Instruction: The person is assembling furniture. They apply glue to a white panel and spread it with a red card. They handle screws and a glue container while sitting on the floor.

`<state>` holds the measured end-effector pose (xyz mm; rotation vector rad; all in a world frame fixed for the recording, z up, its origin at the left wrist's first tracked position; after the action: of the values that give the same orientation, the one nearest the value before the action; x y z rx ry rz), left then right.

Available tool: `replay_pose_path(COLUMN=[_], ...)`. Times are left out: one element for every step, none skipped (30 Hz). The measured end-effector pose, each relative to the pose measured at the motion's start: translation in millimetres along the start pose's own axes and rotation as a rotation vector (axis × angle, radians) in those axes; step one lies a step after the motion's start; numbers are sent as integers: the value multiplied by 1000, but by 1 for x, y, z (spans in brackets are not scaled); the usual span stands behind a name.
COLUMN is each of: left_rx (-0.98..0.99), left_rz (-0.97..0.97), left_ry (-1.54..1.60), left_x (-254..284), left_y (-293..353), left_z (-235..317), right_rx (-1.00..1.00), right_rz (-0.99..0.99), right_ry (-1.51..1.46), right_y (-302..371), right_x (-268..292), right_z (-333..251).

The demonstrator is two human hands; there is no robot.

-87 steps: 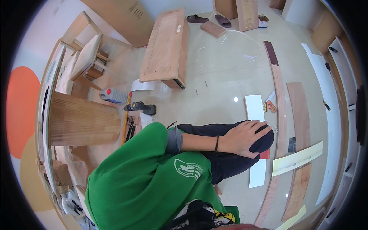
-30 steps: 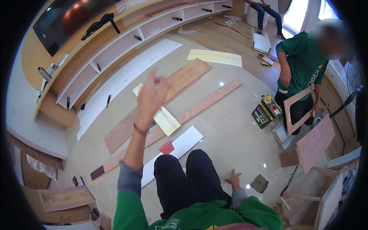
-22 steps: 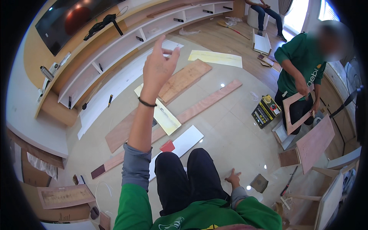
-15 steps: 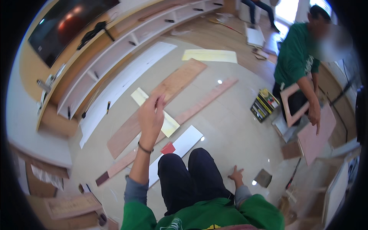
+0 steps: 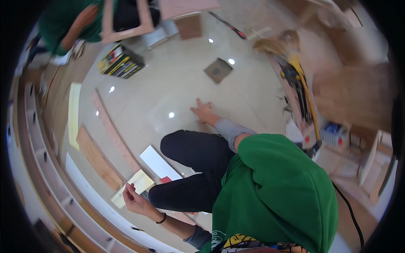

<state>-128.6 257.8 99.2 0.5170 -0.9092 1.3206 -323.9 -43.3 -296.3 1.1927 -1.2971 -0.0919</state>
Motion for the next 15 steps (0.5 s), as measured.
replay_pose_path(left_rx=[-27,-61,-89,-132,-215,-295,-380,-443,-495,-536,-582,-562,-580,-605,-638], left_rz=[-30,-71,-100,-152,-160,-165,-175,-201,-207,-196,-188,-223,-231,-245,-266], left_ry=[-14,-23,-36,-82,-119,-157,-188,-167,-215,-272,-325,-249,-236,-223,-199], left_x=[-9,-22,-30,-42,-56,-71,-84,-101,-117,-129,-142,-149,-157,-168,-183], left_y=[0,-5,-7,-9,-16,-21,-23,-17,-15,-16,-20,-27,-29,-31,-31], left_z=[-7,-11,-18,-27,-38,-52,-43,-36,-31,-33,-33,-37,-32,-22,-10], right_rx=[11,9,22,36,47,50,42,34,-50,-116,-216,-307,-423,-571,-720], right_rz=[-8,-15,-21,-17,-6,55,122,196,291,381,441,492,672,669,740], right_ry=[-7,-19,-86,-154,-219,-369,-518,-664,-712,-751,-736,-713,-700,-779,-745], right_y=[3,7,11,12,12,12,13,17,29,42,59,79,106,127,155], right_x=[3,6,9,15,20,23,22,18,9,1,-9,-23,-46,-82,-129], right_z=[-4,-2,-2,-1,7,20,39,57,82,100,123,142,166,197,227])
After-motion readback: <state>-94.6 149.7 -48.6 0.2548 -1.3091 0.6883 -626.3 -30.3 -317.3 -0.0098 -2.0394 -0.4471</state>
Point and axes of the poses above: each hand's wrist, its own y-axis away from the middle knuckle, its own x-axis out of the back of the hand, z = x × y, the point moved 7 cm from there along -y, towards the middle knuckle, and after that the axes turned 6 degrees about -y, right-handed, at the moved point
